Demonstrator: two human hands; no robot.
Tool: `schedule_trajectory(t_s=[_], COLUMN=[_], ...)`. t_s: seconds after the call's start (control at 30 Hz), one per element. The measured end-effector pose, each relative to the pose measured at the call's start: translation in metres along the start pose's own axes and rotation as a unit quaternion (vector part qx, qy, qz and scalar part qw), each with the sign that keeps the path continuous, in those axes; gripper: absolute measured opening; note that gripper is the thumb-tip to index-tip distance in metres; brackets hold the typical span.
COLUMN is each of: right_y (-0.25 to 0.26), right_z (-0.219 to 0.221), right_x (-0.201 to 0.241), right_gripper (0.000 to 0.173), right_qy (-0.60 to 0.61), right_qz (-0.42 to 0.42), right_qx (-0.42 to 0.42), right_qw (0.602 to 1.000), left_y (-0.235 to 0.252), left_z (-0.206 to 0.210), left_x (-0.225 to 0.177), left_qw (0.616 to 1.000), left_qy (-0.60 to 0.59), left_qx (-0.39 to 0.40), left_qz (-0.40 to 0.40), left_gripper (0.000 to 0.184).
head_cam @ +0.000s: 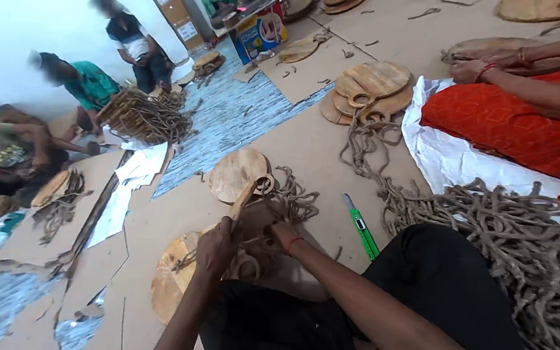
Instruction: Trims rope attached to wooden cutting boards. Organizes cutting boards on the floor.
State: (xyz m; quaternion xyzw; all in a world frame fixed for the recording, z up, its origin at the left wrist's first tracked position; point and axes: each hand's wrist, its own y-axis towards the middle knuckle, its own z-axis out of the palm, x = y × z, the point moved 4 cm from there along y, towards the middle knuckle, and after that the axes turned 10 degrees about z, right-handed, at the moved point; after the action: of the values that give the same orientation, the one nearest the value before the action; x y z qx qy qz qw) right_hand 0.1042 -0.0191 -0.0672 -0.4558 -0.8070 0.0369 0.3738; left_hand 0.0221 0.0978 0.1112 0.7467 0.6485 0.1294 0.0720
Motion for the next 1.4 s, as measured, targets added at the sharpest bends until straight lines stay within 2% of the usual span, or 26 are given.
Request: schedule_trajectory(t_s=[0.03, 0.1, 0.17, 0.23, 0.3, 0.4, 0.57, 0.63, 0.7, 0.77, 0.83, 0.87, 0.93, 1.0, 1.07, 1.17, 1.27, 1.33, 1.4], right_y=[-0.006, -0.024, -0.046, -0.065, -0.075, -0.078, -0.100, -0.113, -0.123, -0.128, -0.127, -0.127, -0.125, -0.124, -0.129, -0.146, -0.168, -0.176, -0.170], right_z=[-0.001, -0.008, -0.016, -0.021, -0.019, -0.016, -0.024, -0.039, -0.048, -0.045, -0.040, -0.039, -0.036, -0.029, -0.021, -0.006, 0.014, 0.024, 0.025], right_x=[-0.010, -0.035, -0.049, -0.054, -0.068, -0.108, -0.140, -0.148, -0.154, -0.162, -0.165, -0.163, -0.158, -0.152, -0.146, -0.134, -0.108, -0.088, -0.083], right_gripper=[0.033, 0.032, 0.037, 0.050, 0.060, 0.036, 0.032, 0.028, 0.026, 0.028, 0.029, 0.028, 0.027, 0.031, 0.040, 0.047, 0.044, 0.040, 0.040], right_qy=[-0.018, -0.024, -0.001, 0.022, 0.034, 0.045, 0.072, 0.131, 0.179, 0.218, 0.245, 0.258, 0.284, 0.284, 0.256, 0.257, 0.339, 0.383, 0.366], right_qz=[-0.012, -0.055, -0.121, -0.163, -0.134, -0.082, -0.016, 0.006, 0.023, 0.048, 0.065, 0.068, 0.061, 0.053, 0.055, 0.097, 0.167, 0.197, 0.199], right_qx=[0.013, -0.028, -0.085, -0.098, -0.077, -0.089, -0.085, -0.122, -0.149, -0.144, -0.131, -0.125, -0.119, -0.107, -0.082, -0.050, -0.048, -0.057, -0.046], right_qw=[1.000, 0.998, 0.989, 0.982, 0.987, 0.992, 0.994, 0.984, 0.972, 0.964, 0.958, 0.956, 0.949, 0.951, 0.961, 0.960, 0.925, 0.901, 0.908], left_y=[-0.006, -0.019, -0.031, -0.036, -0.041, -0.056, -0.081, -0.083, -0.079, -0.064, -0.038, -0.024, -0.006, 0.005, 0.009, 0.008, -0.001, -0.007, -0.011], left_z=[-0.006, -0.008, 0.002, 0.016, 0.037, 0.071, 0.115, 0.121, 0.119, 0.114, 0.114, 0.116, 0.115, 0.119, 0.137, 0.171, 0.192, 0.195, 0.198], left_x=[0.008, 0.026, 0.039, 0.051, 0.070, 0.095, 0.098, 0.101, 0.101, 0.093, 0.069, 0.046, -0.024, -0.099, -0.150, -0.162, -0.154, -0.152, -0.147], left_qw=[0.999, 0.997, 0.992, 0.976, 0.948, 0.914, 0.845, 0.824, 0.826, 0.856, 0.900, 0.918, 0.930, 0.925, 0.915, 0.907, 0.901, 0.894, 0.887], left_qy=[-0.005, 0.013, 0.050, 0.063, 0.065, 0.063, -0.091, -0.119, -0.107, -0.078, -0.116, -0.163, -0.249, -0.273, -0.254, -0.214, -0.216, -0.234, -0.228], left_qx=[0.026, 0.052, 0.076, 0.138, 0.201, 0.261, 0.379, 0.426, 0.435, 0.401, 0.349, 0.317, 0.262, 0.260, 0.280, 0.322, 0.339, 0.355, 0.389], left_qz=[-0.025, -0.056, -0.083, -0.156, -0.237, -0.303, -0.366, -0.353, -0.343, -0.317, -0.232, -0.175, -0.060, 0.055, 0.139, 0.164, 0.164, 0.141, 0.096], left_gripper=[0.032, 0.032, 0.035, 0.039, 0.043, 0.042, 0.062, 0.058, 0.057, 0.059, 0.057, 0.057, 0.063, 0.062, 0.047, 0.033, 0.035, 0.034, 0.031])
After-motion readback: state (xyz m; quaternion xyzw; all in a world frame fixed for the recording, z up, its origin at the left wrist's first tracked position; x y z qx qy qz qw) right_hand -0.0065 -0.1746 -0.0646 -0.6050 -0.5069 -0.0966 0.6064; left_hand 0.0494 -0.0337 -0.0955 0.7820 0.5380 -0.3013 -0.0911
